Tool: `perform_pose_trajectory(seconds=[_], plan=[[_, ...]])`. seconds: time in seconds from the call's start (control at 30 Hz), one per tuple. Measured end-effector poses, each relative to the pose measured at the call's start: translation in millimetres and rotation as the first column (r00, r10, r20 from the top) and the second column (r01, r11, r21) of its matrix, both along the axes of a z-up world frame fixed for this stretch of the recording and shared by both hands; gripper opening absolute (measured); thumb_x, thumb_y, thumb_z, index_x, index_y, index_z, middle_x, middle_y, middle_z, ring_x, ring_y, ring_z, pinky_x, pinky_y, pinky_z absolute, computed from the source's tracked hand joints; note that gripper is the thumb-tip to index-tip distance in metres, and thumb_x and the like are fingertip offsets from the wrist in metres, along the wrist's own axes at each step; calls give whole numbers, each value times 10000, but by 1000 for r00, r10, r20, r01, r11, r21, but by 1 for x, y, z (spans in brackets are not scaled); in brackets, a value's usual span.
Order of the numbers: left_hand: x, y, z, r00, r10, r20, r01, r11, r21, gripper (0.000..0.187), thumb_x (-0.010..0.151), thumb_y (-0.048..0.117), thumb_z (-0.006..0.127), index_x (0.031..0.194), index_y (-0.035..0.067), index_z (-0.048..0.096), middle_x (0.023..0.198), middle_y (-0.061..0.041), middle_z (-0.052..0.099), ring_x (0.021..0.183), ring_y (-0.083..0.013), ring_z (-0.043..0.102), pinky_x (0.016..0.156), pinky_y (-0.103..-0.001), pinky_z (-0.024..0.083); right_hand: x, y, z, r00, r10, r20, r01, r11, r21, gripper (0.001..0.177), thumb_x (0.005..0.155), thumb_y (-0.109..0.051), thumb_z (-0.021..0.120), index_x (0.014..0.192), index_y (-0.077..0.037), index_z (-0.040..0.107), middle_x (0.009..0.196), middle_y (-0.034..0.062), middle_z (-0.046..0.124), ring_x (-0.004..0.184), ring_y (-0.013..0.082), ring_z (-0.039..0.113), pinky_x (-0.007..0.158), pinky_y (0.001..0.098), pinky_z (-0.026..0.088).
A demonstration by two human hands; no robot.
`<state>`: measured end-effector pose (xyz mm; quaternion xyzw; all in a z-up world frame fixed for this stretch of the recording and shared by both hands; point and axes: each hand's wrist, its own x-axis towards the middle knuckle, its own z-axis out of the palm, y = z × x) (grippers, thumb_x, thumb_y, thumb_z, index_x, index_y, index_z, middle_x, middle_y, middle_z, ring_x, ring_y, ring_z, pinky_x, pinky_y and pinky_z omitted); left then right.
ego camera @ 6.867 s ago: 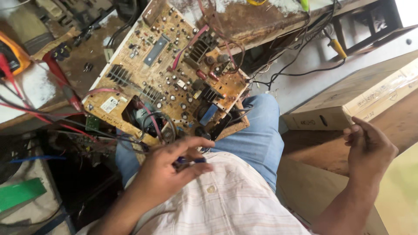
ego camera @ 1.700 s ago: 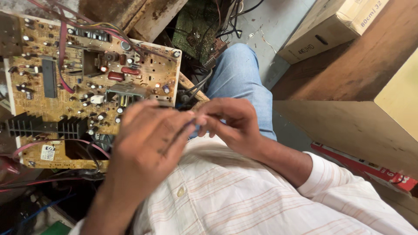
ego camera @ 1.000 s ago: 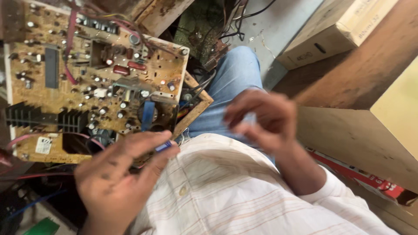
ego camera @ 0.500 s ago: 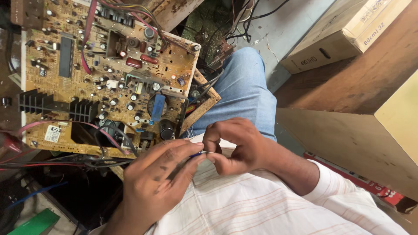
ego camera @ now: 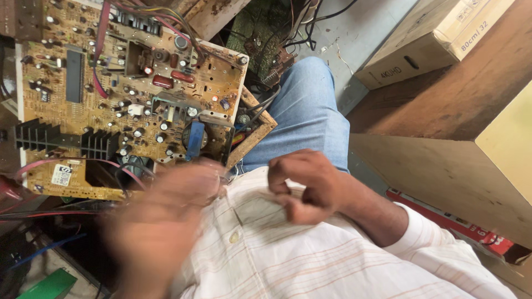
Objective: The person is repairing a circuit board by scraping the surface with a screwdriver, testing components with a multimeter, and replacing a capacitor. They handle the board, multimeter probes, and a new capacitor.
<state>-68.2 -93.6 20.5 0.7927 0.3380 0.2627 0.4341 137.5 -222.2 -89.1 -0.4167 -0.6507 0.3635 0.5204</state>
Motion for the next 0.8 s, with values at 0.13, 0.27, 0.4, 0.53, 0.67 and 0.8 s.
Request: perform_pose_trajectory(seconds=[0.13, 0.27, 0.4, 0.53, 0.67, 0.8], plan=[[-25, 38, 30, 967, 241, 85, -229, 965, -128, 163, 1128, 10, 651, 1280, -47, 636, 1120, -132, 721, 1001, -168, 748, 965, -275, 623, 33, -20, -19, 978, -209, -12, 208, 976, -67, 157, 1003, -124, 555, 897, -11, 580, 806, 84, 632, 727, 210, 641, 707, 337, 549], [-38, 36, 23, 994, 94, -64, -87, 992, 92, 203, 1046, -16, 645, 1241, -70, 659, 1078, -164, 710, 977, -193, 741, 884, -276, 621, 82, -37, -42, 710, -694, 118, 702, 710, -52, 377, 1105, -337, 427, 913, -40, 557, 759, 62, 574, 655, 166, 549, 648, 291, 441], [-18, 35, 22, 981, 136, -138, -123, 987, 99, 262, 962, -16, 716, 1217, -67, 681, 1083, -141, 746, 938, -166, 727, 826, -268, 586, 121, -55, -63, 481, -876, -47, 862, 482, -158, 458, 1216, -280, 497, 847, -8, 468, 693, 41, 454, 552, 136, 436, 475, 274, 362], [1, 37, 22, 983, 10, -184, 41, 962, 270, 228, 890, -27, 808, 1103, -2, 732, 1032, -121, 750, 934, -193, 742, 821, -305, 581, 131, -56, -64, 434, -818, 378, 901, 392, -187, 441, 1235, -200, 577, 860, 23, 638, 710, 94, 557, 621, 136, 536, 580, 272, 438], [10, 33, 8, 980, -39, -194, 120, 898, 424, 274, 867, -11, 855, 1114, 63, 762, 1046, -83, 745, 1015, -245, 698, 918, -361, 534, 98, -31, -56, 486, -721, 494, 778, 614, 131, 100, 1137, 24, 622, 1081, 27, 705, 1059, 128, 711, 968, 189, 690, 822, 298, 557], [20, 30, -3, 970, -48, -237, 175, 817, 549, 248, 838, 12, 829, 1080, 46, 785, 1018, -61, 749, 988, -252, 657, 897, -414, 409, 38, 1, -45, 861, -445, -244, 319, 848, -422, 678, 778, 252, 407, 1362, -23, 614, 1227, 142, 753, 1019, 205, 762, 794, 327, 642]])
